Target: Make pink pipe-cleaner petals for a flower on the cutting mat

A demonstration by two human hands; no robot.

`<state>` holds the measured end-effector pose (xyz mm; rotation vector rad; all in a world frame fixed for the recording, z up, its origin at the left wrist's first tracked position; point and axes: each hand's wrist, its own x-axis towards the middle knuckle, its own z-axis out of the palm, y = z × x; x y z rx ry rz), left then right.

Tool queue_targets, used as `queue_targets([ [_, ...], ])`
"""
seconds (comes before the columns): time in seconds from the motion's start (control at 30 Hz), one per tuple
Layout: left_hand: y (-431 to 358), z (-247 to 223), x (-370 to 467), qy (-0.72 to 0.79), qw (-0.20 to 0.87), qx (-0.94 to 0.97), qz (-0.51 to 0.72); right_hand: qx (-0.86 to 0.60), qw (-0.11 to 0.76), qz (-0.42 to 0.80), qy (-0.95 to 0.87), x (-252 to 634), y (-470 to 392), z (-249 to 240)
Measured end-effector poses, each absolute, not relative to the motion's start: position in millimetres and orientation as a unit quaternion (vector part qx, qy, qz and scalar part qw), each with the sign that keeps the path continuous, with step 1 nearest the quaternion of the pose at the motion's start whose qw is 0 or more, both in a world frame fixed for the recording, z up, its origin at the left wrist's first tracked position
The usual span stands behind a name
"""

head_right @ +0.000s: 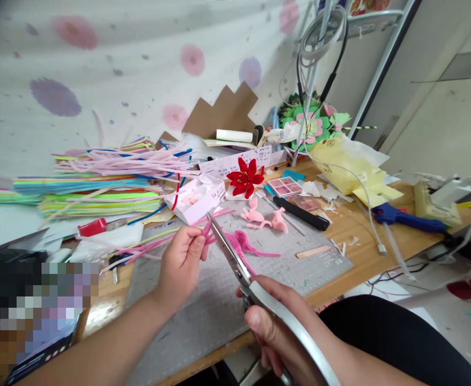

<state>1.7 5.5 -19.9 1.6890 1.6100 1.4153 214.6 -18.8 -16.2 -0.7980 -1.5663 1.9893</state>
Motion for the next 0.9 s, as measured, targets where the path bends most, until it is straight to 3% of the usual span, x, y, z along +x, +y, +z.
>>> queue_targets([
  [0.2,12,-19,1,0.576,0.270,0.539,0.552,-0.286,0.362,0.685,-0.563,224,-9,2],
  [0.47,11,-11,6,0.512,0.379,0.491,0.594,-0.250,0.199,0.749,-0.580,228,-11,3],
  [0.9,12,-12,3,0.541,0.365,0.480,0.586,-0.269,0.185,0.779,-0.536,217,-18,-16],
])
